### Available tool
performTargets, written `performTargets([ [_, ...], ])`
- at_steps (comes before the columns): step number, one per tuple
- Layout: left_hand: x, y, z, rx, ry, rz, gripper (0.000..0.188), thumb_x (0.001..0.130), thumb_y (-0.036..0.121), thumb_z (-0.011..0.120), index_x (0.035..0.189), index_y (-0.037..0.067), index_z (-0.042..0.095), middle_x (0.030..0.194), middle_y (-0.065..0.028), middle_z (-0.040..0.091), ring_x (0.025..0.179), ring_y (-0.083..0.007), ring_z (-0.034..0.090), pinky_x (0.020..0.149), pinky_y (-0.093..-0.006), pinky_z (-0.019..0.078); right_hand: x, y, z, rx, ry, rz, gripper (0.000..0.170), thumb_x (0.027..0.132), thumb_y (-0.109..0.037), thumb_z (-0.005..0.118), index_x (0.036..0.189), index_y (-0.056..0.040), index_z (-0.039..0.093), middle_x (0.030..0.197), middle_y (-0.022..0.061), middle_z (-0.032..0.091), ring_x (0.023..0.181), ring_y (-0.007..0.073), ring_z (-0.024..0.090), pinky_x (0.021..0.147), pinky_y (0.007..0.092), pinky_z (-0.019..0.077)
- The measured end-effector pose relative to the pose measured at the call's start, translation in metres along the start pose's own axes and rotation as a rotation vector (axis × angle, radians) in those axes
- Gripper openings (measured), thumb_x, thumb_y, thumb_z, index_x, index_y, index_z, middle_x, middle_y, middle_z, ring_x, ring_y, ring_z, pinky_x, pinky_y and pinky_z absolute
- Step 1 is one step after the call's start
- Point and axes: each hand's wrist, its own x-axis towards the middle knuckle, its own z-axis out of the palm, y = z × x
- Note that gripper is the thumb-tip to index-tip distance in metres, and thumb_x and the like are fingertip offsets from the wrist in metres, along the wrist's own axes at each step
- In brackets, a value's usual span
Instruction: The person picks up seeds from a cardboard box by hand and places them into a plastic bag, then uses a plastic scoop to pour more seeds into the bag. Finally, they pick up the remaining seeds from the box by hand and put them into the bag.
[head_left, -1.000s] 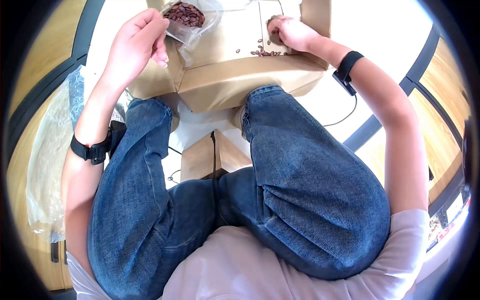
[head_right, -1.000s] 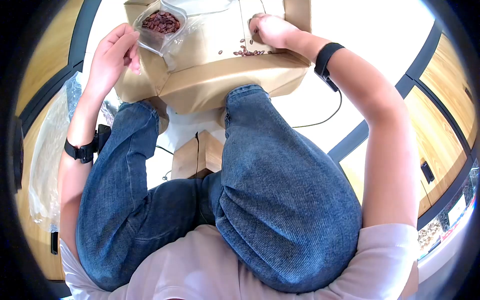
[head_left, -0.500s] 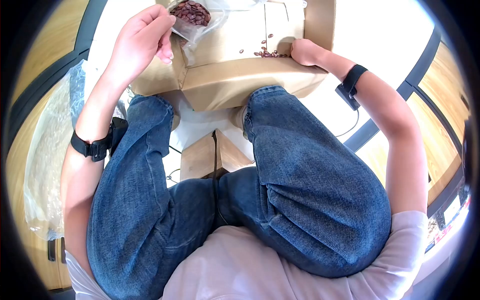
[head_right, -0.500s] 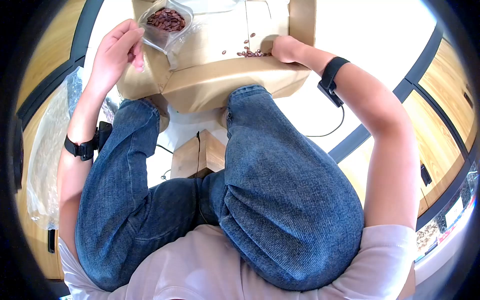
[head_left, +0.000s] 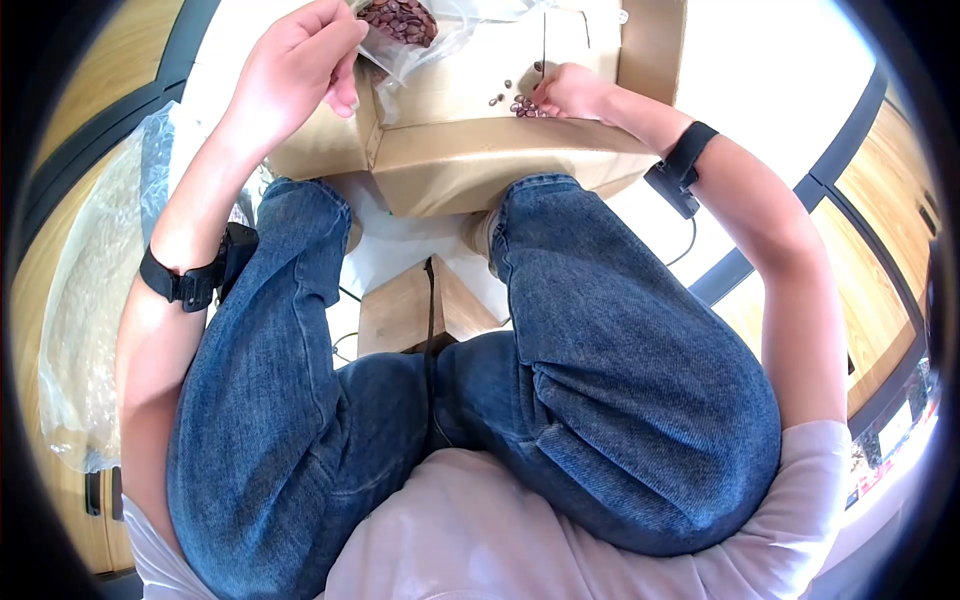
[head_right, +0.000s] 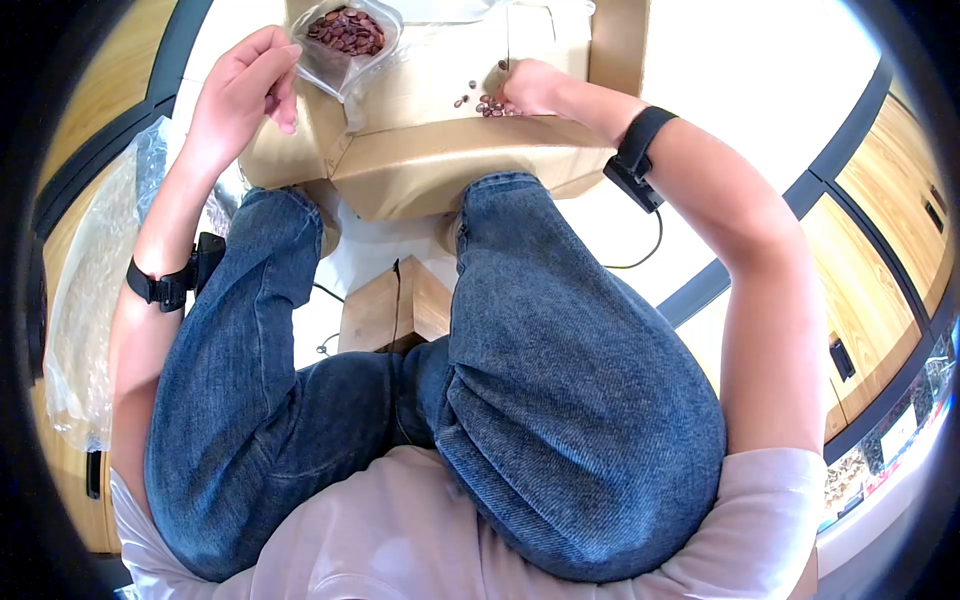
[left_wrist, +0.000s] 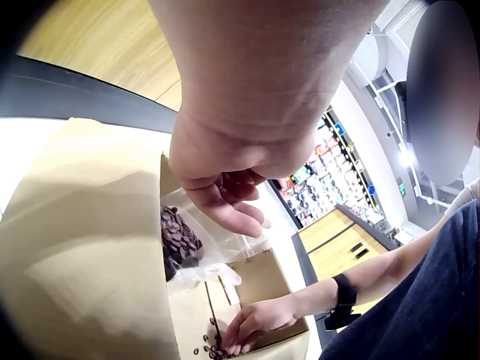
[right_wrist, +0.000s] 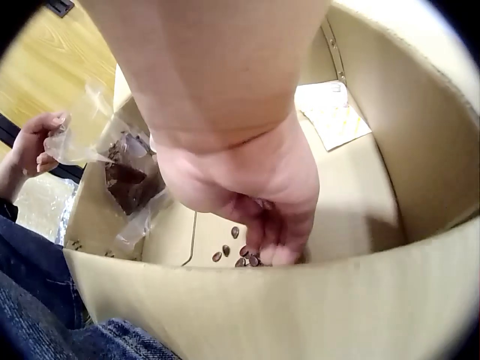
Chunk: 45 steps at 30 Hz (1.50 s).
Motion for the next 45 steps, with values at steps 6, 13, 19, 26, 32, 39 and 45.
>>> performTargets([
  [6, -0.001, 0.001, 0.001, -0.018, 0.009, -0.003, 0.024, 0.099, 0.019, 0.049, 0.079, 0.007, 0.046, 0.064, -0.0001, 0.049, 0.050, -0.0103, 0.054, 0.049, -0.0233, 0.0445, -0.006, 0.000, -0.016, -0.203, 0.686, -0.305, 0.029, 0.091, -0.014, 0.045, 0.109, -0.0067, 0.067, 0.107, 0.0175, 0.065, 0.102, 0.0328, 0.063, 0.095, 0.0389, 0.0482],
  [13, 0.001, 0.000, 0.001, 0.008, 0.000, 0.012, 0.023, 0.099, 0.019, 0.049, 0.080, 0.007, 0.047, 0.064, 0.0000, 0.049, 0.050, -0.0100, 0.054, 0.049, -0.0228, 0.0443, 0.000, 0.009, 0.009, -0.275, 0.504, -0.535, 0.031, 0.082, -0.002, 0.050, 0.111, -0.0031, 0.062, 0.111, 0.0168, 0.061, 0.107, 0.0329, 0.059, 0.098, 0.0374, 0.0466],
  [19, 0.002, 0.002, 0.002, 0.035, -0.019, 0.002, 0.024, 0.099, 0.020, 0.049, 0.079, 0.007, 0.047, 0.063, -0.0001, 0.049, 0.049, -0.0101, 0.054, 0.048, -0.0227, 0.0435, 0.000, -0.005, 0.025, -0.264, 0.146, -0.609, 0.020, 0.088, -0.009, 0.054, 0.105, -0.0043, 0.064, 0.108, 0.0146, 0.063, 0.104, 0.0323, 0.060, 0.093, 0.0395, 0.0472],
  [26, 0.003, 0.002, 0.003, 0.001, 0.007, -0.006, 0.024, 0.099, 0.020, 0.049, 0.079, 0.007, 0.047, 0.062, -0.0002, 0.050, 0.049, -0.0104, 0.054, 0.048, -0.0224, 0.0427, -0.008, -0.024, 0.022, -0.217, -0.008, -0.320, 0.029, 0.095, -0.029, 0.054, 0.103, -0.0039, 0.065, 0.103, 0.0169, 0.066, 0.098, 0.0321, 0.061, 0.089, 0.0399, 0.0471],
  [32, 0.003, 0.002, 0.005, 0.009, 0.006, 0.012, 0.023, 0.099, 0.020, 0.050, 0.079, 0.007, 0.047, 0.062, -0.0002, 0.051, 0.048, -0.0101, 0.053, 0.049, -0.0222, 0.0431, -0.009, -0.028, 0.022, -0.160, -0.051, -0.192, 0.047, 0.097, -0.046, 0.051, 0.098, -0.0013, 0.066, 0.094, 0.0167, 0.067, 0.090, 0.0289, 0.061, 0.085, 0.0376, 0.0465],
  [39, 0.002, 0.000, 0.003, -0.002, 0.009, 0.009, 0.023, 0.098, 0.020, 0.051, 0.079, 0.008, 0.048, 0.061, 0.0001, 0.051, 0.048, -0.0092, 0.054, 0.048, -0.0219, 0.0432, -0.027, -0.038, -0.011, 0.457, -0.324, 0.094, 0.045, 0.094, -0.045, 0.057, 0.063, -0.0158, 0.047, 0.056, -0.0068, 0.036, 0.047, 0.0072, 0.030, 0.042, 0.0246, 0.0275],
  [45, 0.003, -0.001, 0.002, 0.037, -0.001, 0.022, 0.024, 0.097, 0.020, 0.051, 0.077, 0.008, 0.047, 0.060, 0.0004, 0.053, 0.048, -0.0097, 0.056, 0.046, -0.0206, 0.0383, -0.086, -0.096, -0.052, 1.066, -0.450, -0.176, 0.043, 0.101, -0.031, 0.049, 0.062, -0.0190, 0.037, 0.056, -0.0113, 0.028, 0.044, 0.0006, 0.022, 0.035, 0.0177, 0.0152],
])
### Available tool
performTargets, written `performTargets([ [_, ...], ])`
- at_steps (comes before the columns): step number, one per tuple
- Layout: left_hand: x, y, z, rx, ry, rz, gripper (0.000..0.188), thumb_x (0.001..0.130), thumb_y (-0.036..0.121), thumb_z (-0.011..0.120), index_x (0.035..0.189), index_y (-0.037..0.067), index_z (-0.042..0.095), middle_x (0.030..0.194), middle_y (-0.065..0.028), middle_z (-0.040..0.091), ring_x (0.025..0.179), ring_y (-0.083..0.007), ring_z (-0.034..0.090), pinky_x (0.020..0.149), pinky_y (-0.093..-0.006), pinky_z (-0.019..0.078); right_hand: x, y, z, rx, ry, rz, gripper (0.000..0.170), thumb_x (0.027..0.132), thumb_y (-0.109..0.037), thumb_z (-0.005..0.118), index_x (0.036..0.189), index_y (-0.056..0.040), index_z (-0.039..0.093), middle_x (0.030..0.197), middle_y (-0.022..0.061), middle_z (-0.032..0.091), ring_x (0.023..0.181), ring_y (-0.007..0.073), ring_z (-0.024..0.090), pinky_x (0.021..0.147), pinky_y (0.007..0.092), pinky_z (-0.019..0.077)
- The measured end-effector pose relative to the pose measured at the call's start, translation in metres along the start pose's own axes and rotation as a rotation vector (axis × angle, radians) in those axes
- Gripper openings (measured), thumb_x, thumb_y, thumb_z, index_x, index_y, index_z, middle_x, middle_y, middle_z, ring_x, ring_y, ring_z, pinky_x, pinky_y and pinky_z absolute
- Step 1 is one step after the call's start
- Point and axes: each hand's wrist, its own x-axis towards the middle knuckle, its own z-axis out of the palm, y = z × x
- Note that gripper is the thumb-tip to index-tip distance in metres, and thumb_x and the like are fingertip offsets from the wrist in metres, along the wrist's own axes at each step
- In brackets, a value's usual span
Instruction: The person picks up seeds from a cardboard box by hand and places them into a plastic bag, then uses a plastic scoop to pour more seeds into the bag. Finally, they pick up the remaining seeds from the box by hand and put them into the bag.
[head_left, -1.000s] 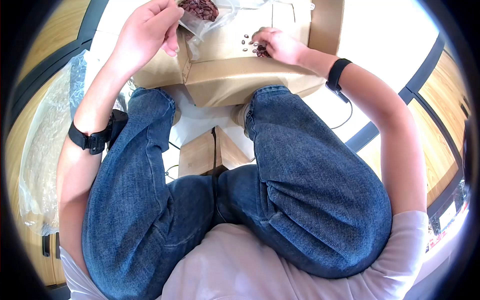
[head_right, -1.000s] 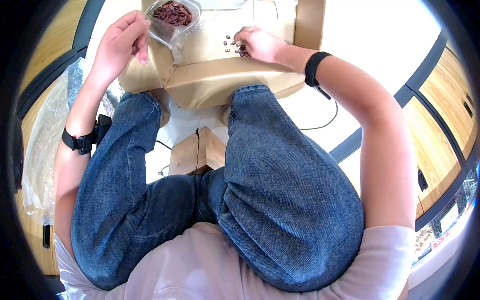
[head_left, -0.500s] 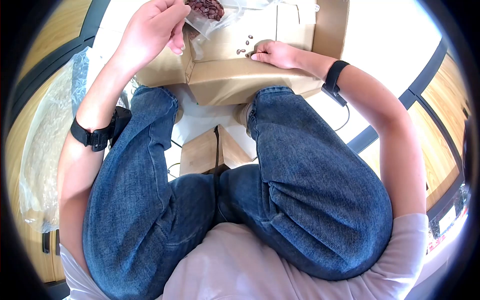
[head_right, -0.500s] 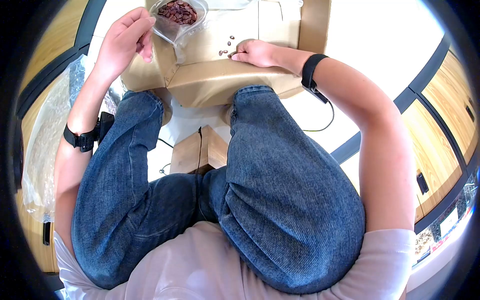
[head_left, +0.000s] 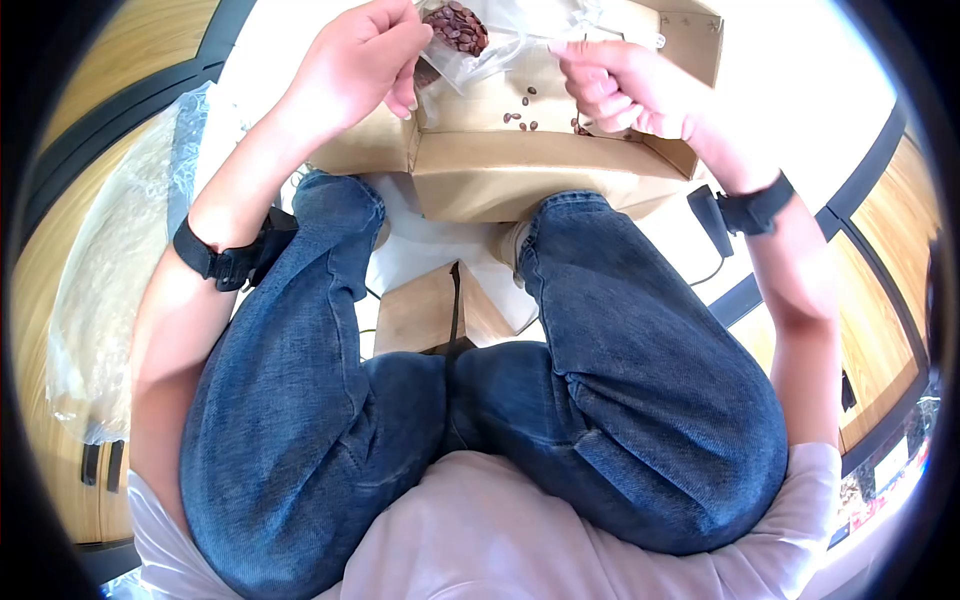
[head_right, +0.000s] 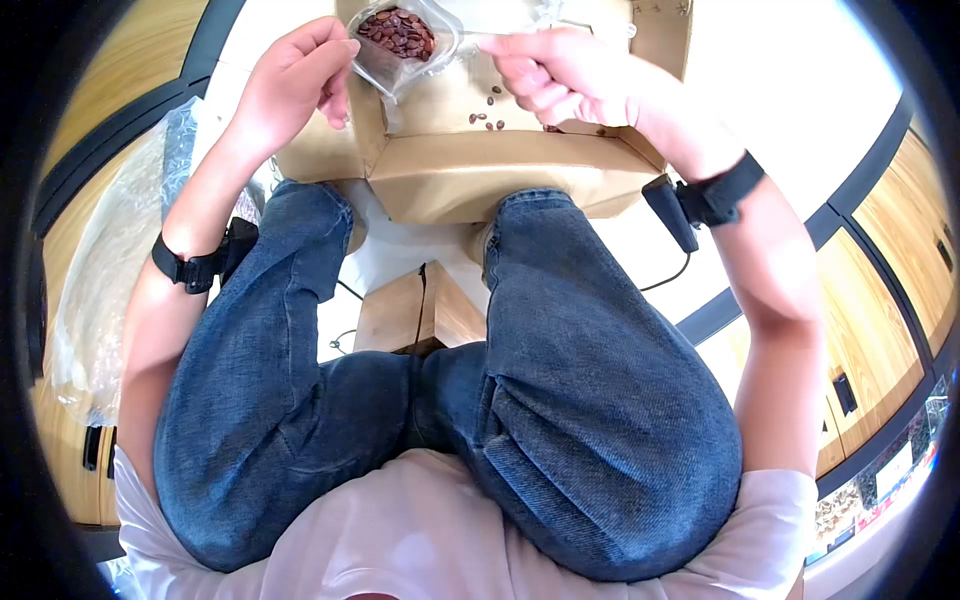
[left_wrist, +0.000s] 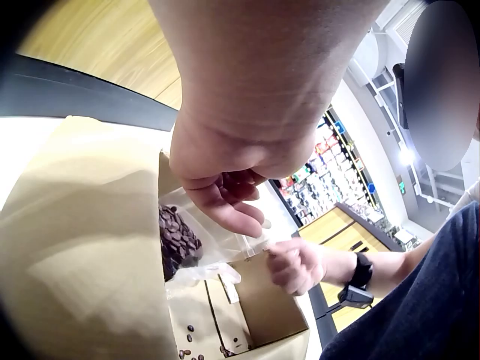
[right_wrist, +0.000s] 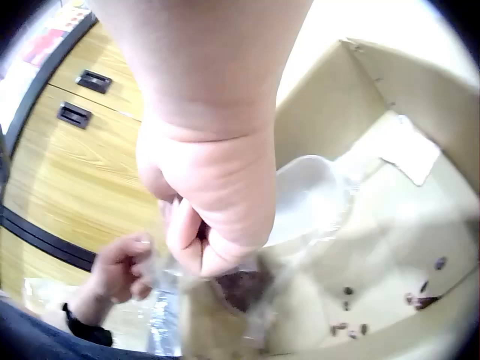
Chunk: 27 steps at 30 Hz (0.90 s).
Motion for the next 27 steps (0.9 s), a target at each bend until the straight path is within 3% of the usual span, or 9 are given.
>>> performTargets([
  [3, 0.002, -0.001, 0.000, 0.012, 0.005, 0.004, 0.023, 0.097, 0.019, 0.051, 0.078, 0.008, 0.048, 0.060, 0.0003, 0.053, 0.048, -0.0099, 0.056, 0.046, -0.0208, 0.0394, -0.005, -0.022, 0.032, -0.043, 0.053, -0.205, 0.035, 0.102, -0.029, 0.046, 0.072, -0.0127, 0.049, 0.063, -0.0071, 0.043, 0.050, 0.0029, 0.038, 0.041, 0.0160, 0.0308],
  [5, 0.000, 0.003, 0.003, 0.010, 0.015, -0.011, 0.022, 0.098, 0.019, 0.050, 0.079, 0.007, 0.048, 0.061, 0.0001, 0.053, 0.048, -0.0100, 0.056, 0.046, -0.0210, 0.0409, 0.001, -0.028, 0.066, 0.227, 0.304, -0.170, 0.016, 0.099, -0.016, 0.049, 0.096, -0.0032, 0.059, 0.099, 0.0040, 0.058, 0.094, 0.0133, 0.055, 0.078, 0.0305, 0.0484],
  [12, 0.001, 0.002, 0.002, -0.010, 0.029, -0.020, 0.021, 0.098, 0.018, 0.050, 0.081, 0.006, 0.049, 0.063, -0.0008, 0.052, 0.050, -0.0100, 0.056, 0.048, -0.0223, 0.0460, -0.010, -0.042, 0.096, 0.231, 0.058, -0.303, 0.020, 0.098, -0.018, 0.048, 0.100, -0.0011, 0.057, 0.095, 0.0081, 0.059, 0.081, 0.0158, 0.059, 0.075, 0.0302, 0.0528],
  [14, -0.003, 0.008, 0.006, -0.034, 0.042, -0.030, 0.021, 0.097, 0.016, 0.050, 0.080, 0.005, 0.050, 0.062, -0.0025, 0.054, 0.049, -0.0115, 0.055, 0.048, -0.0238, 0.0451, -0.034, -0.074, 0.127, 0.005, 0.435, -0.030, 0.022, 0.099, -0.019, 0.045, 0.095, -0.0009, 0.057, 0.089, 0.0092, 0.059, 0.068, 0.0152, 0.055, 0.064, 0.0261, 0.0494],
  [15, -0.005, 0.009, 0.006, -0.055, 0.053, -0.040, 0.020, 0.097, 0.015, 0.050, 0.079, 0.005, 0.051, 0.060, -0.0043, 0.055, 0.048, -0.0130, 0.055, 0.047, -0.0252, 0.0443, -0.033, -0.046, 0.069, -0.014, 0.063, -0.312, 0.026, 0.099, -0.019, 0.043, 0.096, 0.0017, 0.059, 0.086, 0.0113, 0.060, 0.069, 0.0153, 0.057, 0.064, 0.0237, 0.0480],
  [17, -0.006, 0.007, 0.005, -0.059, 0.056, -0.032, 0.020, 0.097, 0.015, 0.050, 0.079, 0.005, 0.051, 0.060, -0.0041, 0.055, 0.048, -0.0127, 0.055, 0.047, -0.0251, 0.0441, -0.017, -0.026, 0.031, -0.370, 0.151, -0.486, 0.027, 0.101, -0.021, 0.044, 0.091, -0.0042, 0.062, 0.078, 0.0021, 0.061, 0.068, 0.0078, 0.057, 0.060, 0.0197, 0.0486],
  [21, -0.002, -0.002, -0.003, -0.036, 0.027, -0.022, 0.021, 0.098, 0.018, 0.050, 0.080, 0.006, 0.049, 0.063, -0.0005, 0.051, 0.050, -0.0101, 0.056, 0.048, -0.0228, 0.0459, 0.035, 0.024, -0.024, -1.148, 0.519, -0.202, 0.032, 0.095, -0.012, 0.046, 0.123, -0.0010, 0.059, 0.105, 0.0137, 0.065, 0.092, 0.0227, 0.066, 0.088, 0.0337, 0.0524],
  [23, -0.002, -0.002, -0.002, -0.036, 0.014, -0.019, 0.021, 0.098, 0.018, 0.050, 0.080, 0.006, 0.049, 0.063, -0.0003, 0.051, 0.050, -0.0101, 0.056, 0.049, -0.0229, 0.0458, 0.069, 0.070, -0.055, -1.324, 0.576, -0.474, 0.037, 0.090, -0.020, 0.051, 0.120, 0.0006, 0.060, 0.113, 0.0188, 0.063, 0.105, 0.0345, 0.060, 0.099, 0.0363, 0.0456],
  [27, -0.003, -0.001, -0.001, -0.032, 0.006, 0.009, 0.023, 0.099, 0.018, 0.049, 0.079, 0.007, 0.048, 0.063, -0.0001, 0.050, 0.049, -0.0104, 0.055, 0.049, -0.0228, 0.0450, 0.092, 0.091, -0.056, -1.487, 0.423, -0.582, 0.036, 0.084, -0.006, 0.053, 0.118, -0.0003, 0.060, 0.118, 0.0184, 0.059, 0.114, 0.0333, 0.055, 0.100, 0.0377, 0.0437],
])
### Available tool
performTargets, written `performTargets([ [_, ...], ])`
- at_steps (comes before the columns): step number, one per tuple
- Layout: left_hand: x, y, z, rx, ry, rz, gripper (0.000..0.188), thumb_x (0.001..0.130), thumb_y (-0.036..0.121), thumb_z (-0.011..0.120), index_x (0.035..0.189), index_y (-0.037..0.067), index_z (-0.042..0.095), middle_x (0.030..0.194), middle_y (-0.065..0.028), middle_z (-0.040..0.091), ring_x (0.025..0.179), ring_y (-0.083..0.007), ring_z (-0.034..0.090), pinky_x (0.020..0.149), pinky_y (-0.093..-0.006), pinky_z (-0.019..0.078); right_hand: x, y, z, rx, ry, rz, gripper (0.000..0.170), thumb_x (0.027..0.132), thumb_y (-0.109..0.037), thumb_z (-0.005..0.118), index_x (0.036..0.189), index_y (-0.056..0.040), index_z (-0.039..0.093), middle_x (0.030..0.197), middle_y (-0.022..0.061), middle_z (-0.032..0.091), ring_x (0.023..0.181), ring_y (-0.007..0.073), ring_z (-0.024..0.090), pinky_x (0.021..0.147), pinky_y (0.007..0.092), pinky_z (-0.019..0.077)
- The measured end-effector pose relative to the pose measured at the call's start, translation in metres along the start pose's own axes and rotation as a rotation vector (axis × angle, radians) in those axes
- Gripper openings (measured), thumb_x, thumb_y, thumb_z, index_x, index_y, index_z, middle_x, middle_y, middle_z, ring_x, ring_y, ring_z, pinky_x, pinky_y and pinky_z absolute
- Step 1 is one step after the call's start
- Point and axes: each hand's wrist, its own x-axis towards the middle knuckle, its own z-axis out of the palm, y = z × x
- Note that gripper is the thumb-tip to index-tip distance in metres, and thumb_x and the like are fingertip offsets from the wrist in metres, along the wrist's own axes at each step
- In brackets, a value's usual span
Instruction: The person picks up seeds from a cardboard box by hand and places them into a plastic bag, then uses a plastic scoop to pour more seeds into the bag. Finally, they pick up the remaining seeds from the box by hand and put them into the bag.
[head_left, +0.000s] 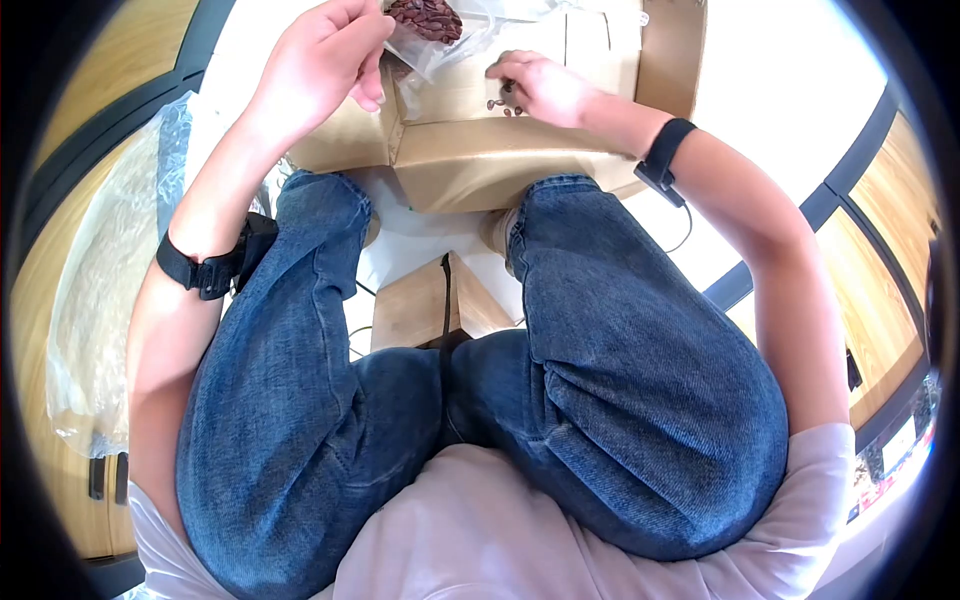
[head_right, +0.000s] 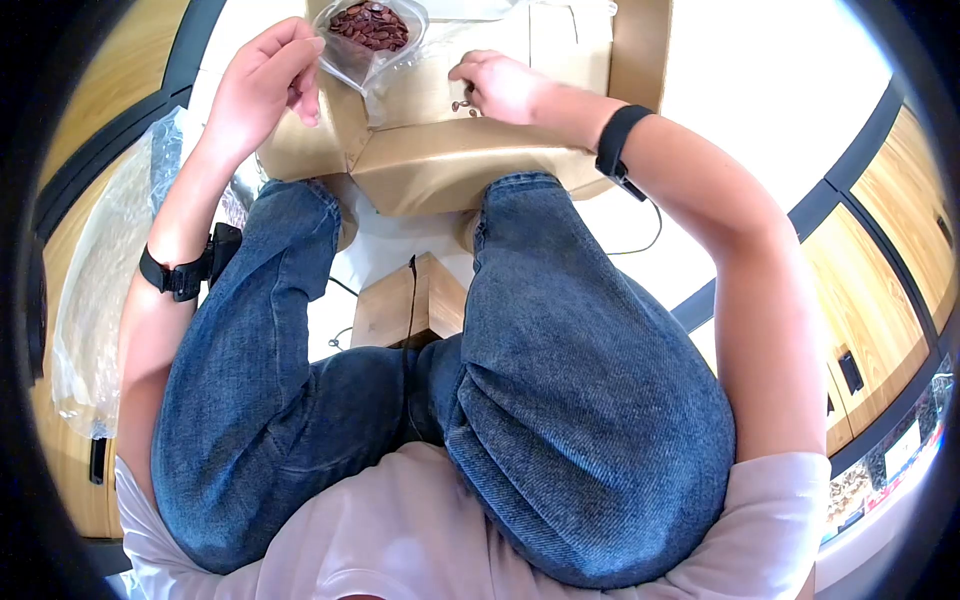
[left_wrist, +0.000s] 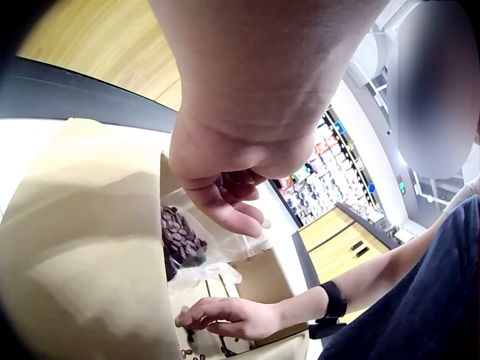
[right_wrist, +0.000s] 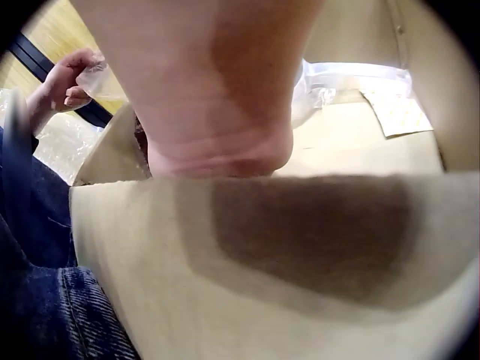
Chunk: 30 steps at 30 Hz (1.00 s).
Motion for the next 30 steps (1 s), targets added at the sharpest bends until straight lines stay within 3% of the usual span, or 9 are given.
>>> performTargets([
  [5, 0.004, -0.001, -0.002, 0.006, -0.018, -0.019, 0.024, 0.099, 0.019, 0.048, 0.079, 0.007, 0.047, 0.063, -0.0001, 0.050, 0.049, -0.0102, 0.054, 0.049, -0.0224, 0.0445, 0.002, -0.008, 0.012, 0.056, -0.183, -0.049, 0.031, 0.078, 0.006, 0.052, 0.108, -0.0001, 0.060, 0.110, 0.0152, 0.059, 0.109, 0.0329, 0.056, 0.096, 0.0376, 0.0463],
  [12, 0.000, 0.004, 0.003, -0.007, -0.013, -0.009, 0.024, 0.099, 0.019, 0.049, 0.079, 0.007, 0.047, 0.063, -0.0003, 0.051, 0.049, -0.0100, 0.054, 0.049, -0.0221, 0.0443, 0.005, 0.009, 0.017, 0.062, -0.268, -0.190, 0.020, 0.080, -0.001, 0.054, 0.097, -0.0040, 0.063, 0.105, 0.0153, 0.062, 0.101, 0.0322, 0.059, 0.089, 0.0372, 0.0478],
  [14, 0.000, 0.003, 0.003, -0.002, -0.012, -0.009, 0.024, 0.099, 0.019, 0.049, 0.079, 0.007, 0.047, 0.063, -0.0003, 0.050, 0.049, -0.0099, 0.054, 0.049, -0.0222, 0.0444, 0.005, 0.008, 0.011, -0.015, -0.393, -0.089, 0.017, 0.081, -0.002, 0.053, 0.095, -0.0034, 0.063, 0.104, 0.0148, 0.062, 0.099, 0.0325, 0.060, 0.088, 0.0374, 0.0479],
  [18, 0.000, 0.005, 0.003, -0.011, -0.013, -0.006, 0.024, 0.099, 0.019, 0.049, 0.079, 0.007, 0.047, 0.063, 0.0001, 0.051, 0.050, -0.0097, 0.054, 0.049, -0.0224, 0.0447, 0.000, -0.007, -0.001, 0.001, -0.364, 0.021, 0.018, 0.081, -0.002, 0.052, 0.095, -0.0035, 0.063, 0.105, 0.0147, 0.063, 0.099, 0.0321, 0.060, 0.088, 0.0373, 0.0479],
  [20, -0.003, 0.010, 0.006, -0.052, 0.007, -0.044, 0.022, 0.098, 0.017, 0.049, 0.079, 0.007, 0.049, 0.061, -0.0018, 0.053, 0.049, -0.0110, 0.055, 0.047, -0.0235, 0.0440, 0.004, -0.013, -0.008, -0.029, -0.474, 0.190, 0.020, 0.082, -0.002, 0.051, 0.097, -0.0034, 0.064, 0.103, 0.0153, 0.064, 0.100, 0.0313, 0.060, 0.088, 0.0370, 0.0478],
  [23, -0.005, 0.012, 0.008, -0.084, 0.033, -0.083, 0.019, 0.097, 0.015, 0.049, 0.080, 0.006, 0.050, 0.059, -0.0038, 0.056, 0.047, -0.0124, 0.055, 0.045, -0.0244, 0.0430, 0.004, -0.011, -0.020, 0.050, -0.489, 0.158, 0.022, 0.083, -0.004, 0.050, 0.098, -0.0031, 0.065, 0.099, 0.0151, 0.066, 0.094, 0.0320, 0.063, 0.086, 0.0373, 0.0494],
  [26, -0.004, 0.013, 0.008, -0.052, 0.044, -0.072, 0.019, 0.097, 0.015, 0.049, 0.080, 0.006, 0.050, 0.059, -0.0037, 0.056, 0.046, -0.0126, 0.055, 0.045, -0.0241, 0.0426, -0.002, 0.007, -0.027, 0.176, -0.316, 0.113, 0.022, 0.085, -0.008, 0.049, 0.097, -0.0028, 0.067, 0.098, 0.0145, 0.067, 0.085, 0.0320, 0.065, 0.081, 0.0384, 0.0512],
  [27, -0.005, 0.013, 0.008, -0.035, 0.047, -0.064, 0.019, 0.097, 0.015, 0.049, 0.081, 0.006, 0.050, 0.059, -0.0035, 0.055, 0.046, -0.0126, 0.055, 0.044, -0.0241, 0.0424, -0.004, 0.022, -0.020, 0.228, -0.223, 0.197, 0.021, 0.086, -0.011, 0.050, 0.095, -0.0028, 0.067, 0.095, 0.0140, 0.069, 0.080, 0.0314, 0.066, 0.078, 0.0385, 0.0522],
  [30, -0.004, 0.013, 0.008, -0.013, 0.049, -0.066, 0.019, 0.097, 0.015, 0.049, 0.081, 0.006, 0.049, 0.058, -0.0031, 0.055, 0.047, -0.0122, 0.055, 0.045, -0.0241, 0.0425, -0.010, 0.022, -0.035, 0.113, -0.065, 0.232, 0.022, 0.087, -0.014, 0.051, 0.098, -0.0035, 0.067, 0.094, 0.0142, 0.070, 0.082, 0.0305, 0.066, 0.081, 0.0373, 0.0523],
])
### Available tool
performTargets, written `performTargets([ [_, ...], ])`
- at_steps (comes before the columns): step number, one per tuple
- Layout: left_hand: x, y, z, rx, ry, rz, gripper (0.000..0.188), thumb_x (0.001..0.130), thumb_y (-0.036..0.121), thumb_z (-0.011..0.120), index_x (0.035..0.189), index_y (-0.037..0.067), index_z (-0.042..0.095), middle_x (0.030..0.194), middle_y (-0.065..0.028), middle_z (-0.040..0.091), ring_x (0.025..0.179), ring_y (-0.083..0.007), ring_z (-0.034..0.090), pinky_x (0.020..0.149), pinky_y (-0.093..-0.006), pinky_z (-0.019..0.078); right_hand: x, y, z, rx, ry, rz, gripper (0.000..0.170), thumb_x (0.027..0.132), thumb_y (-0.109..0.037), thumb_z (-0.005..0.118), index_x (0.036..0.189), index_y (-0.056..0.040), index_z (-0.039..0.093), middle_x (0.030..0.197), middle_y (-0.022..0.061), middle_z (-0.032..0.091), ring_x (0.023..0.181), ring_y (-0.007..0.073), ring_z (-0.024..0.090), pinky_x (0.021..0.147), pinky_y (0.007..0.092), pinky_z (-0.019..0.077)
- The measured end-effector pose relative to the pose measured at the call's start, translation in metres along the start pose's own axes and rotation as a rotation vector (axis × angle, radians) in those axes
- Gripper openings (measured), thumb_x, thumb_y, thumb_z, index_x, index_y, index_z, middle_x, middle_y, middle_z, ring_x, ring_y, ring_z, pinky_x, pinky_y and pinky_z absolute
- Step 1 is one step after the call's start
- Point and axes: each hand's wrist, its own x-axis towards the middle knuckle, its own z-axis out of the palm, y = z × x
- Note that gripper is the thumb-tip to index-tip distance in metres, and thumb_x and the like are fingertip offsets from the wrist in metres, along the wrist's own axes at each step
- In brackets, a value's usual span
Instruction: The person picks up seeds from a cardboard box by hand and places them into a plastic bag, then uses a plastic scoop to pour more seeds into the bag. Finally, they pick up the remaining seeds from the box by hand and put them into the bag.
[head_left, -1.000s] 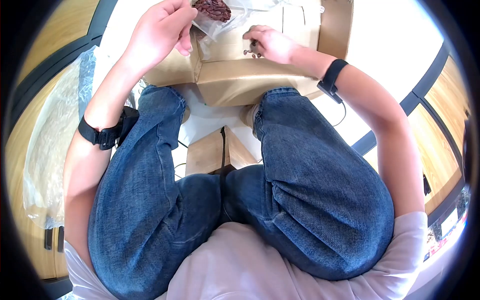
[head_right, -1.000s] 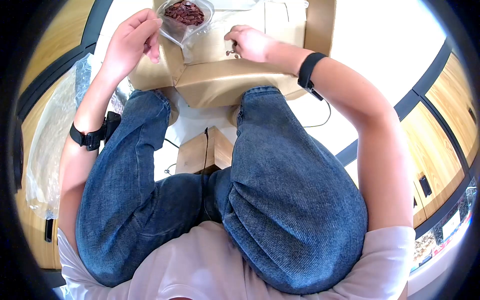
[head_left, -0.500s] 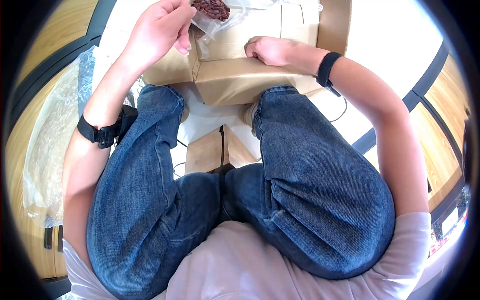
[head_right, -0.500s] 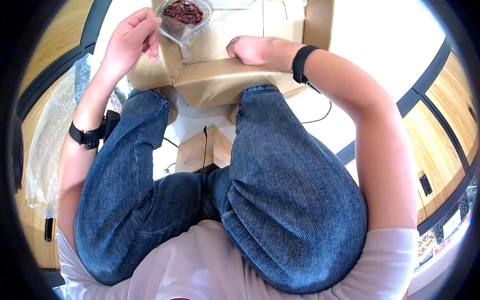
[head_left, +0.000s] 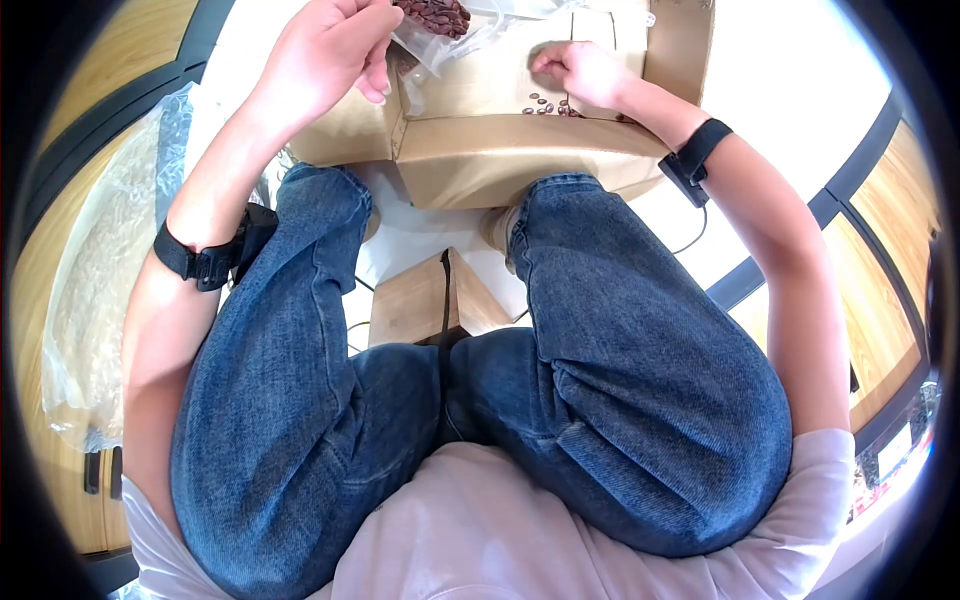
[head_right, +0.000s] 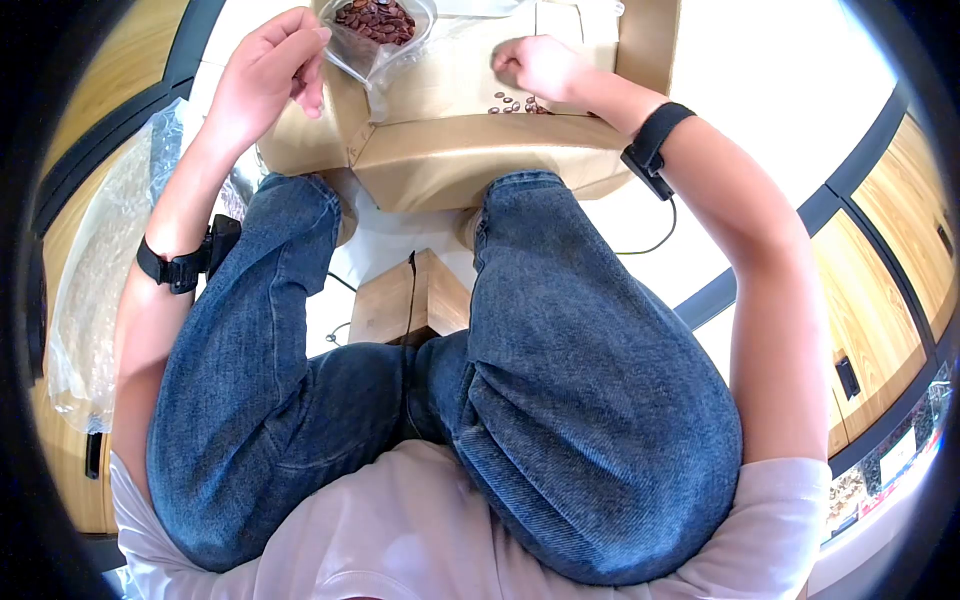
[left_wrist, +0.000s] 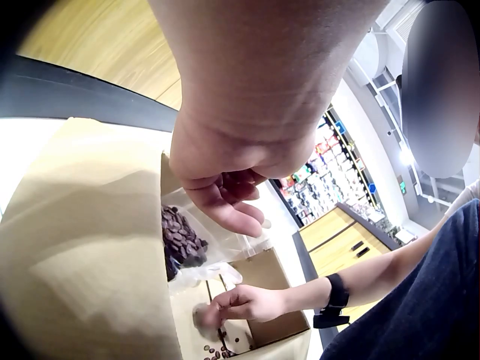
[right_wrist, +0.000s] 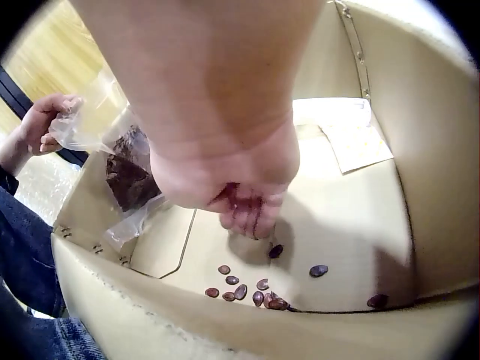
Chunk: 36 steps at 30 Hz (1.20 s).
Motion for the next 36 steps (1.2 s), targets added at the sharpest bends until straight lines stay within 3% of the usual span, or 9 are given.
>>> performTargets([
  [1, 0.000, 0.000, 0.000, 0.001, -0.001, 0.000, 0.019, 0.097, 0.015, 0.049, 0.081, 0.006, 0.049, 0.058, -0.0031, 0.055, 0.047, -0.0122, 0.055, 0.045, -0.0241, 0.0425, -0.001, 0.002, -0.001, -0.079, -0.061, 0.126, 0.023, 0.086, -0.015, 0.052, 0.101, -0.0045, 0.067, 0.094, 0.0140, 0.070, 0.085, 0.0304, 0.066, 0.083, 0.0365, 0.0520],
  [4, -0.001, 0.003, 0.002, -0.025, -0.004, -0.016, 0.019, 0.097, 0.015, 0.049, 0.080, 0.007, 0.049, 0.058, -0.0029, 0.055, 0.047, -0.0120, 0.055, 0.045, -0.0239, 0.0425, -0.008, 0.015, 0.014, -0.099, 0.008, 0.059, 0.023, 0.086, -0.014, 0.053, 0.103, -0.0054, 0.067, 0.096, 0.0142, 0.070, 0.088, 0.0300, 0.066, 0.084, 0.0367, 0.0517],
  [10, 0.001, 0.001, 0.002, -0.023, -0.010, -0.013, 0.019, 0.097, 0.015, 0.049, 0.080, 0.007, 0.049, 0.058, -0.0030, 0.055, 0.046, -0.0121, 0.055, 0.043, -0.0237, 0.0417, -0.014, 0.000, 0.037, -0.009, -0.200, 0.063, 0.025, 0.087, -0.003, 0.048, 0.106, -0.0019, 0.065, 0.099, 0.0149, 0.070, 0.096, 0.0284, 0.066, 0.089, 0.0361, 0.0505],
  [17, 0.002, 0.002, 0.003, -0.037, -0.020, -0.015, 0.019, 0.097, 0.015, 0.049, 0.080, 0.006, 0.049, 0.058, -0.0030, 0.055, 0.046, -0.0122, 0.055, 0.044, -0.0238, 0.0425, 0.000, -0.017, 0.022, -0.043, -0.380, 0.198, 0.029, 0.091, -0.025, 0.054, 0.102, -0.0022, 0.068, 0.105, 0.0194, 0.068, 0.101, 0.0323, 0.063, 0.092, 0.0393, 0.0475],
  [26, 0.001, 0.003, 0.002, -0.023, -0.024, -0.015, 0.018, 0.097, 0.014, 0.049, 0.081, 0.006, 0.050, 0.059, -0.0032, 0.055, 0.047, -0.0127, 0.055, 0.045, -0.0242, 0.0435, -0.007, -0.015, 0.024, 0.073, -0.408, 0.258, 0.040, 0.096, -0.043, 0.053, 0.087, -0.0052, 0.063, 0.082, 0.0118, 0.063, 0.077, 0.0242, 0.059, 0.072, 0.0358, 0.0466],
  [29, 0.001, 0.002, 0.002, -0.026, -0.021, -0.020, 0.018, 0.097, 0.014, 0.049, 0.081, 0.005, 0.050, 0.059, -0.0033, 0.055, 0.047, -0.0127, 0.055, 0.045, -0.0244, 0.0435, -0.010, -0.025, 0.006, 0.317, -0.461, 0.378, 0.046, 0.097, -0.046, 0.053, 0.070, -0.0079, 0.055, 0.064, 0.0012, 0.050, 0.056, 0.0148, 0.047, 0.054, 0.0316, 0.0421],
  [31, 0.001, -0.001, 0.002, -0.041, -0.021, -0.015, 0.018, 0.097, 0.014, 0.049, 0.081, 0.005, 0.050, 0.059, -0.0034, 0.055, 0.047, -0.0127, 0.055, 0.045, -0.0245, 0.0435, -0.011, -0.039, -0.016, 0.634, -0.573, 0.539, 0.046, 0.097, -0.044, 0.055, 0.063, -0.0125, 0.047, 0.057, -0.0047, 0.040, 0.046, 0.0073, 0.033, 0.041, 0.0246, 0.0295],
  [34, 0.001, -0.002, 0.001, -0.063, -0.018, 0.001, 0.017, 0.097, 0.014, 0.049, 0.082, 0.005, 0.051, 0.059, -0.0036, 0.055, 0.047, -0.0128, 0.055, 0.045, -0.0248, 0.0437, -0.018, -0.073, -0.051, 0.857, -0.422, 0.477, 0.047, 0.097, -0.040, 0.054, 0.059, -0.0149, 0.041, 0.055, -0.0065, 0.035, 0.044, 0.0041, 0.027, 0.038, 0.0209, 0.0226],
  [36, 0.000, -0.001, 0.001, -0.019, -0.016, 0.008, 0.017, 0.097, 0.013, 0.049, 0.082, 0.005, 0.051, 0.059, -0.0037, 0.055, 0.047, -0.0127, 0.055, 0.045, -0.0249, 0.0442, -0.019, -0.094, -0.069, 0.858, -0.250, 0.229, 0.045, 0.099, -0.037, 0.052, 0.060, -0.0155, 0.042, 0.055, -0.0069, 0.035, 0.044, 0.0029, 0.027, 0.038, 0.0189, 0.0225],
])
